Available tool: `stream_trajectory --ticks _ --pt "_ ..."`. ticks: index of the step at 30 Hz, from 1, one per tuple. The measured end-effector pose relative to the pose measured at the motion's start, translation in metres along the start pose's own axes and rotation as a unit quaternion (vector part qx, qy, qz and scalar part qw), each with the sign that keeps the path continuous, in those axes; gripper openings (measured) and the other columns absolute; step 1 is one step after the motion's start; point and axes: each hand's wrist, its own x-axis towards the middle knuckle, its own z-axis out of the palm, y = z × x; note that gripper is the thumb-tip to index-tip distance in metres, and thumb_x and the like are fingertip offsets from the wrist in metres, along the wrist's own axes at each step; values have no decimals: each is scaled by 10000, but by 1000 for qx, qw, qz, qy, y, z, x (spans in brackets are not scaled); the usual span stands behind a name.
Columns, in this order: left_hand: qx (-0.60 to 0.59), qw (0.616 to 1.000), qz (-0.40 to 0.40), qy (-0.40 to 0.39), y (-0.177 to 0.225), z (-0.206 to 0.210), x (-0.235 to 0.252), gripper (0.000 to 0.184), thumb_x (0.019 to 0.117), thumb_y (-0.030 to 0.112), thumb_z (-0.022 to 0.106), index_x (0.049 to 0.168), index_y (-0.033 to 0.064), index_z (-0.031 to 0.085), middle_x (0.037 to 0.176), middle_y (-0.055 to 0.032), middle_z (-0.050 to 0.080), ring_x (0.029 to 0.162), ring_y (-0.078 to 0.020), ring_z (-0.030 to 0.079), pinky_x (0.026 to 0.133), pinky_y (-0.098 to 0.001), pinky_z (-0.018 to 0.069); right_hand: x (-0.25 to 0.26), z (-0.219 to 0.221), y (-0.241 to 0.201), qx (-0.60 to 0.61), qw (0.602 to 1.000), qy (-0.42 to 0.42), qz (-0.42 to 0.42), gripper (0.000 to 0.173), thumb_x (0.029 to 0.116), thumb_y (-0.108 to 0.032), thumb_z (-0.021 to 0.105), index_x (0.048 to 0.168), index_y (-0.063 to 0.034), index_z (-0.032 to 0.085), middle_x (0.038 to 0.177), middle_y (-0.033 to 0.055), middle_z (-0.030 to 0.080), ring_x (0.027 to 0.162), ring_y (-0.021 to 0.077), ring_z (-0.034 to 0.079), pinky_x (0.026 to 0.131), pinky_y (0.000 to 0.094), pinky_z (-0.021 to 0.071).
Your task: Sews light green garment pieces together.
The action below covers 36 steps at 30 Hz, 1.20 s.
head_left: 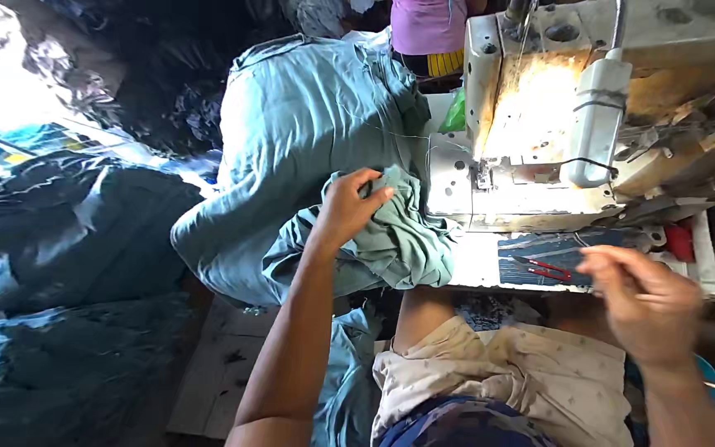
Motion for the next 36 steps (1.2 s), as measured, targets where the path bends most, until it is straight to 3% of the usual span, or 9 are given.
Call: stream_trajectory --ticks 3,7,12,15,17,21,24,32,36 --pt "-114 989 74 57 23 -24 -22 216 994 236 672 1145 84 695 1039 -13 722 949 -85 689 855 -312 596 5 54 -22 19 999 -39 -31 211 1005 -182 629 1104 -57 768 1059 62 725 896 84 686 776 253 605" --pt "-182 966 171 66 46 -42 -43 194 985 134 664 1162 53 667 1030 2 700 917 -74 671 816 -252 581 21 104 -46 32 996 -41 -67 277 989 -210 678 1227 -84 744 1192 91 693 936 97 662 805 264 581" --pt "-198 955 206 75 57 -52 -59 182 964 133 688 1137 77 672 999 24 647 874 -69 636 753 -220 560 28 140 -73 89 994 -59 -38 568 975 -467 676 1384 -76 627 1032 5 733 852 82 664 733 298 570" --pt "-212 956 190 71 52 -52 -57 183 955 99 697 1134 64 685 1015 10 697 890 -82 674 787 -241 590 24 149 -65 157 986 -62 -8 182 995 -212 667 1058 -66 755 884 -1 748 802 66 704 762 283 614" --pt "-190 965 155 95 37 -54 -51 182 963 109 696 1134 48 691 1023 -13 720 906 -100 690 819 -275 598 23 138 -53 173 982 -52 58 184 1000 -171 633 883 -89 748 754 -18 690 666 58 635 633 259 558" --pt "-131 980 91 123 17 -53 -44 191 970 220 701 1104 84 695 1063 -23 679 928 -123 669 795 -299 591 18 116 -36 101 988 -30 115 185 974 -229 649 831 -132 714 673 -51 627 582 33 568 540 226 487" --pt "-199 969 121 80 31 -44 -44 222 980 167 671 1172 56 684 1143 -45 669 1005 -153 665 844 -311 596 19 122 -49 93 993 -31 73 185 1006 -234 633 1051 -116 769 919 -22 737 820 54 695 764 272 609" --pt "-287 937 199 15 81 -61 -60 240 975 49 542 1195 91 630 989 37 683 837 -49 663 747 -216 580 65 137 -100 61 989 17 -134 524 983 -151 668 1464 4 530 1454 146 583 1356 227 555 1135 416 474" --pt "-271 942 195 24 92 -49 -63 307 999 35 402 1248 89 573 1082 17 644 924 -58 637 793 -232 561 72 139 -107 284 956 -68 4 193 1001 -57 627 1184 -56 690 1035 38 731 891 90 702 782 264 608"
